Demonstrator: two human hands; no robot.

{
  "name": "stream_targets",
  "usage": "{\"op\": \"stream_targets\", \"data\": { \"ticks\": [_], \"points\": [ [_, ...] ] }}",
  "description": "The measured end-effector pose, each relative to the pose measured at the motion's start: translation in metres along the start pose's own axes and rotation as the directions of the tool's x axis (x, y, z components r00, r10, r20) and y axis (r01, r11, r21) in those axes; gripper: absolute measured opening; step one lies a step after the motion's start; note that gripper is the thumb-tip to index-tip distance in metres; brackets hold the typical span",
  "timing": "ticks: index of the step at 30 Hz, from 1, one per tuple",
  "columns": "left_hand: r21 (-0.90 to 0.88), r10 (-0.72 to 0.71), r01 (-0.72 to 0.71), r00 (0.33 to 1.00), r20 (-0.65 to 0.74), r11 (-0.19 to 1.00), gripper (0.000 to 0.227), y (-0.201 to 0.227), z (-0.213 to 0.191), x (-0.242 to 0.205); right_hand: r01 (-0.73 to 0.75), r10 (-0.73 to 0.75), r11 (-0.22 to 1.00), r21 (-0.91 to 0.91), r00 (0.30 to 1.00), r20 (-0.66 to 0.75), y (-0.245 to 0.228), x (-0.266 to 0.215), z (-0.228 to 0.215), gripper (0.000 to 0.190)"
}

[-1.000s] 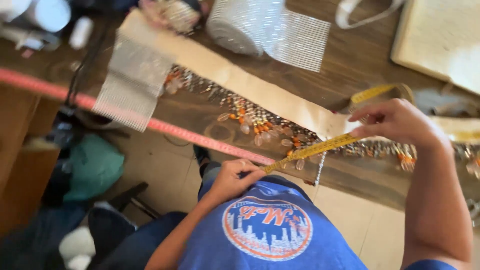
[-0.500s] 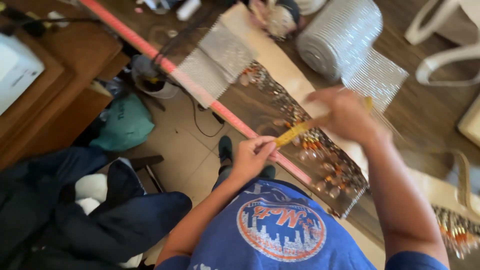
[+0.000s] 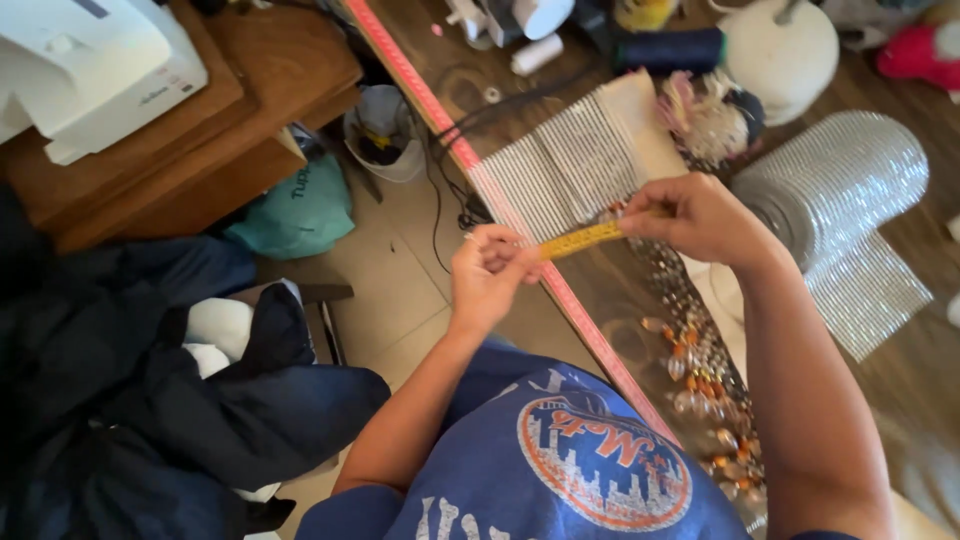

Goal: The person measures a piece of silver rhinestone mesh fabric using a yellow measuring tape and marks the measurements in a notebook. They then use scissors to cut the mesh fabric to the desired size and place it on a beige fabric strip decorated with beads.

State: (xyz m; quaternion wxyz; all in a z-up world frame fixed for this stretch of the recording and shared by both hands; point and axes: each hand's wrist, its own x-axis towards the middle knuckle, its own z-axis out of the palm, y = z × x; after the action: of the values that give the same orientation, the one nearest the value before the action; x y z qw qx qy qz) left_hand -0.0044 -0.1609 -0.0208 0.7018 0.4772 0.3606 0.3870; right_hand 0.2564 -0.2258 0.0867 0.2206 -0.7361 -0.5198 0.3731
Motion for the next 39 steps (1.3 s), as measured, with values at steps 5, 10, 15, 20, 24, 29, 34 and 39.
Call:
{"op": "stream_targets", "data": {
  "ticks": [5,10,15,20,24,29,34,39],
  "points": [
    [0.029,-0.042,0.045,0.994,-0.105,0.999,0.022,0.024,-0.026,0.046,-0.059,0.049,0.979,-0.197,0.997,-0.054,-0.025,0.057,0.001,0.019],
    [0.015,-0.111,0.116,0.976,-0.187,0.993,0.019,0.034,-0.035,0.082,-0.092,0.028,0.928,-0.361,0.983,-0.18,-0.026,0.112,0.011,0.023],
    [0.026,-0.165,0.175,0.962,-0.217,0.984,0.016,0.032,-0.048,0.103,-0.117,0.043,0.91,-0.397,0.981,-0.19,-0.042,0.135,0.021,0.018],
    [0.07,-0.181,0.201,0.957,-0.228,0.977,0.017,0.037,-0.054,0.114,-0.155,0.09,0.89,-0.429,0.981,-0.169,-0.05,0.146,0.022,0.016],
    [0.194,-0.158,0.194,0.969,-0.189,0.962,0.016,0.046,-0.058,0.116,-0.137,0.083,0.904,-0.405,0.985,-0.149,-0.064,0.143,0.017,0.016],
    [0.163,-0.161,0.188,0.973,-0.168,0.968,0.017,0.051,-0.061,0.121,-0.109,0.089,0.973,-0.206,0.991,-0.104,-0.039,0.145,0.004,0.028],
    [0.132,-0.138,0.16,0.977,-0.165,0.978,0.02,0.034,-0.063,0.127,-0.171,0.142,0.95,-0.261,0.982,-0.127,-0.019,0.153,-0.033,0.027],
    [0.303,-0.113,0.167,0.976,-0.189,0.938,0.02,0.042,-0.056,0.123,-0.248,0.183,0.896,-0.369,0.962,-0.203,0.002,0.173,-0.032,0.017]
  ]
}}
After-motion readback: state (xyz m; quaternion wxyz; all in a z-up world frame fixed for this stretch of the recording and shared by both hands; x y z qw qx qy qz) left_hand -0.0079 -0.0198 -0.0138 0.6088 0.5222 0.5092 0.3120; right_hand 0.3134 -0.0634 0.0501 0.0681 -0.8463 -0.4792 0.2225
